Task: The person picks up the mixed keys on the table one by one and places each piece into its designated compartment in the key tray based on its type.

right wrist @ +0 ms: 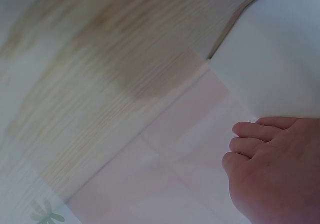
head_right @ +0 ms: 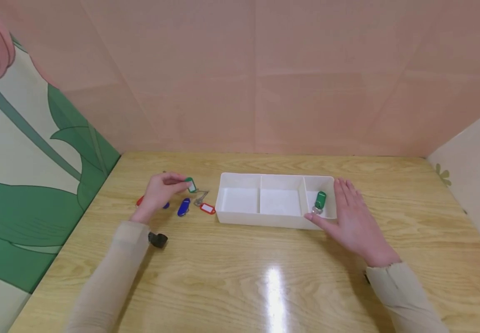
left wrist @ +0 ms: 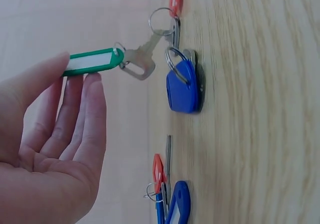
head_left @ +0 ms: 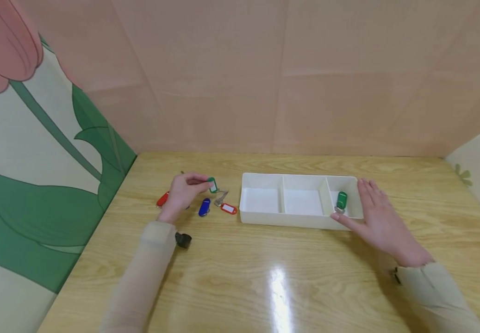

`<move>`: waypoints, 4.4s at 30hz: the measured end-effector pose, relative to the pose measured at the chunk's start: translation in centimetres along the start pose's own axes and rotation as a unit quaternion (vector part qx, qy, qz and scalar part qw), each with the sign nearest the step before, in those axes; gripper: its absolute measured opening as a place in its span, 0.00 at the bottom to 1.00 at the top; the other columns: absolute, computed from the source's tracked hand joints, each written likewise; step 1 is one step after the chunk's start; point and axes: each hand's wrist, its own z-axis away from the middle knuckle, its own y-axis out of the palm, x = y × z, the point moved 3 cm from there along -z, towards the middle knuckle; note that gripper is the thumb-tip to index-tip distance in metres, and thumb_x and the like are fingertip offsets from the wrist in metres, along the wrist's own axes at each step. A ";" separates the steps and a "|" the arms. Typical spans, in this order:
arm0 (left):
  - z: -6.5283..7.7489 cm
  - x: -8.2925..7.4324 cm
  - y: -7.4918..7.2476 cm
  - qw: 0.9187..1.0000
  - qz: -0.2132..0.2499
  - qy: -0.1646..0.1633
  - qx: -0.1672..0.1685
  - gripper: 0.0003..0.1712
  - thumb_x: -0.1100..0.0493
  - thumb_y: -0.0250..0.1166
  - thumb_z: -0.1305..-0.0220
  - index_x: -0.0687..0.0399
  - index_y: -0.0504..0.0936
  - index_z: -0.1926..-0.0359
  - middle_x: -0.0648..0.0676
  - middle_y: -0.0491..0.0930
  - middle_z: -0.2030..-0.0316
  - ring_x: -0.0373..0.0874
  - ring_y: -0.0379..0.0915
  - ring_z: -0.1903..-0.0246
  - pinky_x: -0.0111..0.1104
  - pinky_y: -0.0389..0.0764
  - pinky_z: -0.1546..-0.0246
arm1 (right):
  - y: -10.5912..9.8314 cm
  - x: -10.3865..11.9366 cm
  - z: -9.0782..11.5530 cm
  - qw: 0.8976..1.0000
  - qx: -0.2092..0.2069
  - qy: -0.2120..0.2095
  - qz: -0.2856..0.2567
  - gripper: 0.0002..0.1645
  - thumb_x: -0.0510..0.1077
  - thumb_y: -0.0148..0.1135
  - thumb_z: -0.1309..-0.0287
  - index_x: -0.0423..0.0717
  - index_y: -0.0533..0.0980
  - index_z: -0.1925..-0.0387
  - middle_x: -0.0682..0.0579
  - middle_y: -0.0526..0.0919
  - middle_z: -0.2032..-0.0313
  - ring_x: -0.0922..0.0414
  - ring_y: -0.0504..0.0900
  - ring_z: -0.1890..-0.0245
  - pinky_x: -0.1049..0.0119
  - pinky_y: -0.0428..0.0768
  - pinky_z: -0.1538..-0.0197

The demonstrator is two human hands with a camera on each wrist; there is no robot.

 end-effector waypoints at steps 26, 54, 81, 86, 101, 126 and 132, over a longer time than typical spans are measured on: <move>0.5 -0.9 0.6 0.998 0.062 -0.001 0.005 0.14 0.57 0.72 0.33 0.53 0.86 0.48 0.54 0.83 0.51 0.52 0.82 0.52 0.47 0.80 0.45 | 0.0 0.0 0.2 1.000 0.004 0.003 -0.004 0.68 0.69 0.63 0.37 0.34 0.35 0.21 0.30 0.39 0.23 0.41 0.30 0.22 0.48 0.31 0.24; 1.2 -1.9 0.8 0.990 0.124 0.052 -0.047 0.13 0.61 0.71 0.33 0.59 0.86 0.50 0.56 0.85 0.53 0.49 0.84 0.55 0.33 0.84 0.54 | -0.4 0.4 0.1 1.000 0.014 0.003 -0.001 0.68 0.68 0.63 0.36 0.33 0.35 0.22 0.28 0.39 0.23 0.40 0.30 0.22 0.49 0.29 0.24; 2.4 -3.1 0.1 0.978 0.166 0.086 -0.091 0.12 0.62 0.74 0.36 0.63 0.85 0.54 0.59 0.85 0.56 0.49 0.84 0.58 0.35 0.85 0.55 | -0.4 0.2 0.0 1.000 0.018 0.011 -0.005 0.68 0.69 0.63 0.36 0.33 0.36 0.21 0.29 0.38 0.23 0.40 0.30 0.22 0.46 0.31 0.24; 2.8 -3.6 0.1 0.977 0.172 0.093 -0.090 0.12 0.62 0.74 0.36 0.64 0.85 0.55 0.59 0.86 0.57 0.50 0.84 0.58 0.35 0.85 0.55 | -0.4 0.2 0.0 1.000 0.018 0.010 -0.005 0.68 0.69 0.63 0.36 0.32 0.36 0.22 0.29 0.38 0.23 0.40 0.30 0.22 0.47 0.31 0.24; 3.6 -4.9 0.3 0.971 0.172 0.128 -0.103 0.11 0.59 0.76 0.38 0.59 0.86 0.58 0.57 0.86 0.59 0.50 0.84 0.60 0.35 0.85 0.55 | -0.4 0.4 0.2 1.000 0.018 0.009 -0.010 0.68 0.68 0.63 0.36 0.34 0.34 0.21 0.29 0.38 0.23 0.40 0.30 0.22 0.47 0.31 0.24; 4.9 -6.8 0.9 0.964 0.170 0.176 -0.101 0.12 0.59 0.76 0.39 0.62 0.87 0.59 0.57 0.85 0.61 0.51 0.84 0.63 0.37 0.86 0.58 | -0.4 0.4 0.1 1.000 0.013 0.006 -0.010 0.68 0.68 0.63 0.36 0.34 0.34 0.21 0.29 0.38 0.23 0.40 0.30 0.22 0.46 0.32 0.24; 5.3 -7.2 1.1 0.967 0.156 0.177 -0.097 0.12 0.57 0.77 0.39 0.58 0.87 0.59 0.55 0.86 0.60 0.51 0.84 0.62 0.38 0.86 0.59 | -0.5 0.5 0.1 1.000 0.011 0.005 -0.010 0.68 0.68 0.63 0.36 0.33 0.35 0.21 0.28 0.39 0.23 0.39 0.31 0.22 0.46 0.32 0.24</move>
